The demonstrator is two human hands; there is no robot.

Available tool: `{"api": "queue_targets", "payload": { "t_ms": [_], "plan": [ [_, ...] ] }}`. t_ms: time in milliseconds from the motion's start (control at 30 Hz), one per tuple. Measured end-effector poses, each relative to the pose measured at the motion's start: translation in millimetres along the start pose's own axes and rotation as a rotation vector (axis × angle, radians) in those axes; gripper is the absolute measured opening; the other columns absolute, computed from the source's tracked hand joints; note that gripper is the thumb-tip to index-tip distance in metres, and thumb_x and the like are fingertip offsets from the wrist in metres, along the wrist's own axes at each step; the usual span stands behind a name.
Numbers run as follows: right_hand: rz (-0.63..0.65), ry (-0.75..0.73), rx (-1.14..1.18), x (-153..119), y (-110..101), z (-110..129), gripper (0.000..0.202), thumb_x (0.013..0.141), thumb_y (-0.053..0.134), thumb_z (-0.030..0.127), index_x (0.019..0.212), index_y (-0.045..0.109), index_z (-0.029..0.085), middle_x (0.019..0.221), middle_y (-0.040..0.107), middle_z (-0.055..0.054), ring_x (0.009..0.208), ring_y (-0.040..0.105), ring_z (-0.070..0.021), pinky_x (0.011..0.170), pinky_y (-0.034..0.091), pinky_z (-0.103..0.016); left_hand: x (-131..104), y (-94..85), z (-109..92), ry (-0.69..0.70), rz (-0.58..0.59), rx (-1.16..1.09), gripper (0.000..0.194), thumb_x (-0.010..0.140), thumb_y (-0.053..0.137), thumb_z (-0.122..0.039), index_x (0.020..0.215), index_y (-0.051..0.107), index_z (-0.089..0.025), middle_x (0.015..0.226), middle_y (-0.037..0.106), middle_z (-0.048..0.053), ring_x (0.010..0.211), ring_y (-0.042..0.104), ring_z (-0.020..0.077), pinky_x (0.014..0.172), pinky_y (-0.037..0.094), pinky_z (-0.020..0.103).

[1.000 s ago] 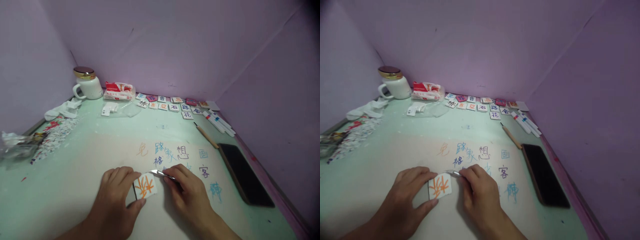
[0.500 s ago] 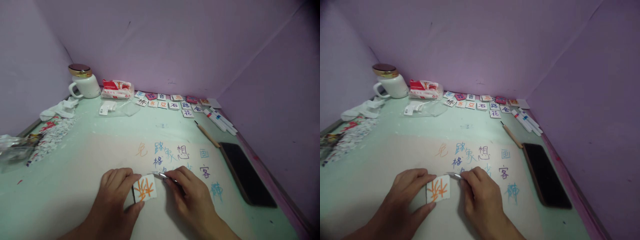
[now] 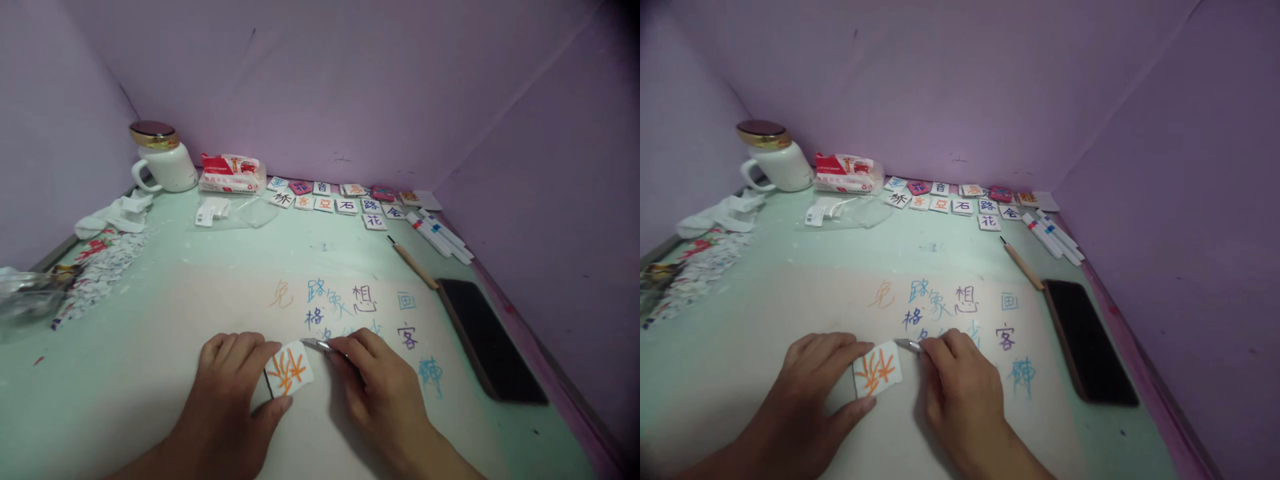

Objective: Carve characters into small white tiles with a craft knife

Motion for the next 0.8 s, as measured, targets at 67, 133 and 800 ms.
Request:
{"api": "queue_targets", "payload": {
  "t_ms": [67,133,800],
  "plan": [
    [-0.008,-0.007,-0.006,1,0,1,0.024,0.083,0.045,0.012,0.093,0.066,0.016,0.078,0.065,-0.009,0.069,0.062,-0.0208,0.056,0.049,-0.031,0,1.1,1,-0.003,-0.012,0.007,0.038,0.072,0.062,-0.020,0.109,0.052,-0.023,0.099,0.059,0.004,0.091,0.055,0.0265,0.085,0.034,0.047],
    [-0.037,-0.015,-0.003,2,1,1,0.024,0.083,0.045,0.012,0.093,0.065,0.018,0.081,0.065,-0.009,0.071,0.063,-0.0207,0.057,0.050,-0.030,-1,3.9,4,-0.002,-0.038,0.016,0.039,0.070,0.063,-0.021,0.108,0.053,-0.023,0.098,0.060,0.004,0.089,0.056,0.0261,0.084,0.035,0.046],
    [-0.084,0.080,-0.024,-4,17,-6,0.025,0.086,0.043,0.024,0.089,0.067,0.022,0.070,0.058,-0.007,0.058,0.058,-0.0190,0.049,0.045,-0.028,-2,17.2,20,0.137,-0.183,0.100,0.037,0.076,0.061,-0.043,0.108,0.056,-0.025,0.092,0.064,0.003,0.081,0.059,0.0234,0.076,0.039,0.038]
  ]
}}
Point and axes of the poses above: each hand's wrist, its own x-axis towards the middle knuckle, its own y-axis out of the palm, z = x × y, the point moved 3 cm from there along x, towards the middle knuckle
